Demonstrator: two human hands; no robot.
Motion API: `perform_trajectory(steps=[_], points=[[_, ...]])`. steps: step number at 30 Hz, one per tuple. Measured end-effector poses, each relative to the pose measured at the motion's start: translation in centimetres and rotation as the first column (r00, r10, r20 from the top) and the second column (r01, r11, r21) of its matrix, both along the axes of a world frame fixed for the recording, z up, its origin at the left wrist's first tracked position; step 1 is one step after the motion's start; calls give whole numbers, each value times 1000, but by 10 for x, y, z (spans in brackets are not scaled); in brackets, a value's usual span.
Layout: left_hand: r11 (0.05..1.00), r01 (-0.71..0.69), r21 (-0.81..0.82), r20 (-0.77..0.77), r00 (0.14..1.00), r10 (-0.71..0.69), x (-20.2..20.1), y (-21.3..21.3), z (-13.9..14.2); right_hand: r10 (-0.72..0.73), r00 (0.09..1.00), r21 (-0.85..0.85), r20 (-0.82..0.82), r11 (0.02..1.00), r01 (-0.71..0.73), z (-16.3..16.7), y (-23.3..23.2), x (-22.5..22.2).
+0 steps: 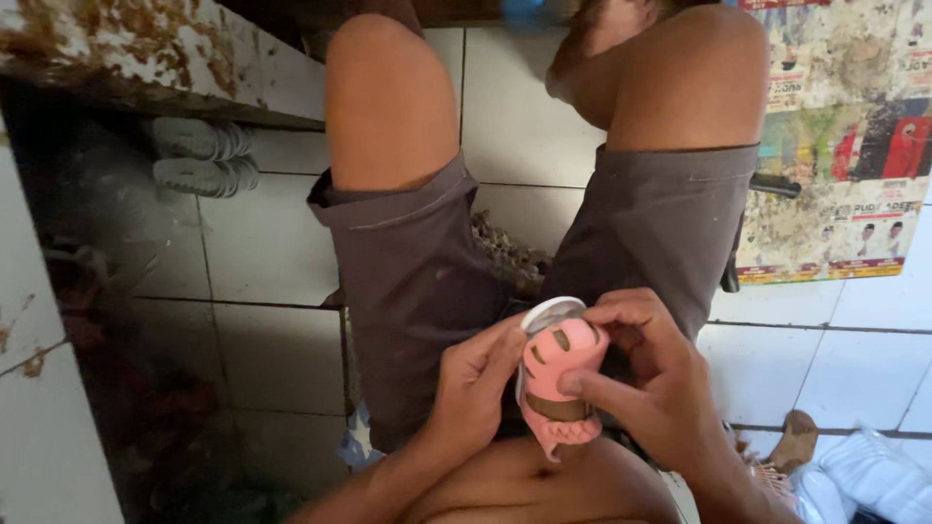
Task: The person sits on the floor and assembles a pink children's sandal: they fit the fabric upper over a wooden last, press the white foam sole onto it, heat the sole edge over a gas burner flame, and trim the sole edge with a knife, repeating the heating and pressing before setting the finished sandal aside.
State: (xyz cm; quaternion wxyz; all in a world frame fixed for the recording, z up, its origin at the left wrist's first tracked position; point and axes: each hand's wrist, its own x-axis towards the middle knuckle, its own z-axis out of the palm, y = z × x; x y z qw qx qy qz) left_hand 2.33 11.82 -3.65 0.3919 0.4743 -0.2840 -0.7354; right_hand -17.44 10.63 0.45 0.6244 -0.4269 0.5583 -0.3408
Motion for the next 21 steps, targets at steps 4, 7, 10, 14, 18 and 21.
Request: perform_trajectory(steps=[4, 7, 10, 14, 18, 21], points=[[1000, 3, -22, 69, 998, -2, 3, 3, 1, 11, 994, -18, -107, 1000, -13, 3, 1, 4], [1000, -4, 6, 54, 999, 4, 4, 5, -1, 13, 991, -39, -132, 999, -18, 3, 0, 8], [997, -9, 72, 8, 1000, 8, 5, 7, -4, 16, 989, -67, -148, 997, -26, 3, -1, 11], [997, -3, 74, 13, 1000, 2, 8, 9, -9, 18, 987, -94, -157, 995, -33, 4, 0, 13], [998, -2, 55, -51, 999, 5, 8, 11, -13, 14, 981, -72, -195, 997, -28, 4, 2, 13], [997, 11, 76, -36, 999, -8, 8, 13, -14, 5, 984, -92, -175, 996, -22, 4, 4, 14]])
